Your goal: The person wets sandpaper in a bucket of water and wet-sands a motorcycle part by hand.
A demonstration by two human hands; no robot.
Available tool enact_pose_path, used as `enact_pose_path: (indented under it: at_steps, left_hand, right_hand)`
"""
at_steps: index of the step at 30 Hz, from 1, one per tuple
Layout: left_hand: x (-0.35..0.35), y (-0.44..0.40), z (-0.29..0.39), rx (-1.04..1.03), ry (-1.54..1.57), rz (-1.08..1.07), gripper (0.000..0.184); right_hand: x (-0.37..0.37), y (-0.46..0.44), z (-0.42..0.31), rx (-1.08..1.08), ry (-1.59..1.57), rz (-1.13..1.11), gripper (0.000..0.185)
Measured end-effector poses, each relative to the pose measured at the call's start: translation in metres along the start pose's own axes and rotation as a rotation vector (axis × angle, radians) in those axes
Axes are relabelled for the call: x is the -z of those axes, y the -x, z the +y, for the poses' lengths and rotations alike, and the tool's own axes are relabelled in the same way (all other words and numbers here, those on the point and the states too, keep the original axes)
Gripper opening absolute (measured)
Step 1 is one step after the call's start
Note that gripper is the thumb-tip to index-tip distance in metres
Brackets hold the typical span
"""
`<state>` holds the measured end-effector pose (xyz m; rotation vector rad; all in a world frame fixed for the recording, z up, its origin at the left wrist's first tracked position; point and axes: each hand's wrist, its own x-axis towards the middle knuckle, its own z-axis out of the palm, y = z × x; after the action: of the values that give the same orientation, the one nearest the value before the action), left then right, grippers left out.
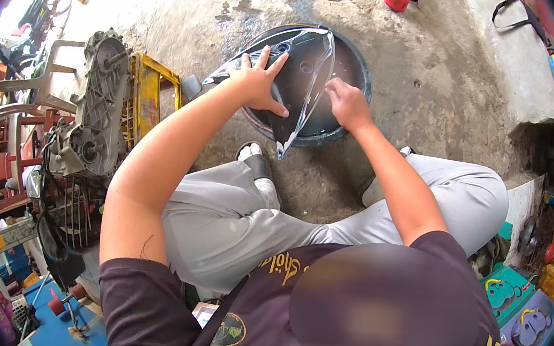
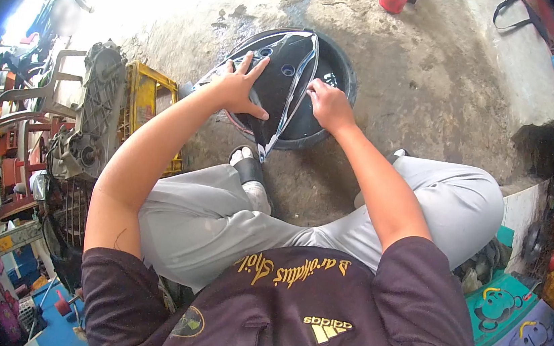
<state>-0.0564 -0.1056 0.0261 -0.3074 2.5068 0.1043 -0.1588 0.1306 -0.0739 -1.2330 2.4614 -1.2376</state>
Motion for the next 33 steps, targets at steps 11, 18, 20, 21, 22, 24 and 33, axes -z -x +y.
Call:
enact_pose_path:
  at_steps: [11, 18, 20, 21, 22, 24, 33]
  left_hand:
    - [-0.0011, -0.0038, -0.0009, -0.001, -0.008, -0.012, 0.143]
    - [-0.0025, -0.0022, -0.0007, -0.004, -0.012, 0.003, 0.143]
    - [0.0001, -0.0023, -0.0009, -0.003, -0.012, 0.006, 0.143]
    - [-0.0014, -0.0017, -0.0003, -0.002, -0.009, 0.002, 0.143]
    - [-0.0023, -0.0012, 0.0001, -0.002, -0.008, 0.001, 0.143]
    - [-0.0011, -0.0019, 0.0003, 0.002, -0.012, 0.0, 0.143]
    - [0.0004, 0.0, 0.0003, -0.006, -0.02, 0.0, 0.143]
  right_hand:
    - [0.0012, -0.0009, 0.0014, 0.056, -0.025, 0.032, 0.009]
    - [0.0003, 0.0032, 0.0004, 0.084, -0.004, 0.026, 0.009]
    - [0.001, -0.0037, 0.0021, 0.068, -0.016, 0.055, 0.009]
    - [0.0007, -0.004, 0.0026, 0.047, -0.029, 0.078, 0.009]
    - [0.0001, -0.0018, 0.0023, 0.046, -0.03, 0.076, 0.009]
    - [-0.0002, 0.0024, 0.0009, 0.085, -0.006, -0.005, 0.009]
    - [0.0, 0.0011, 0.0062, 0.182, 0.057, -0.008, 0.008]
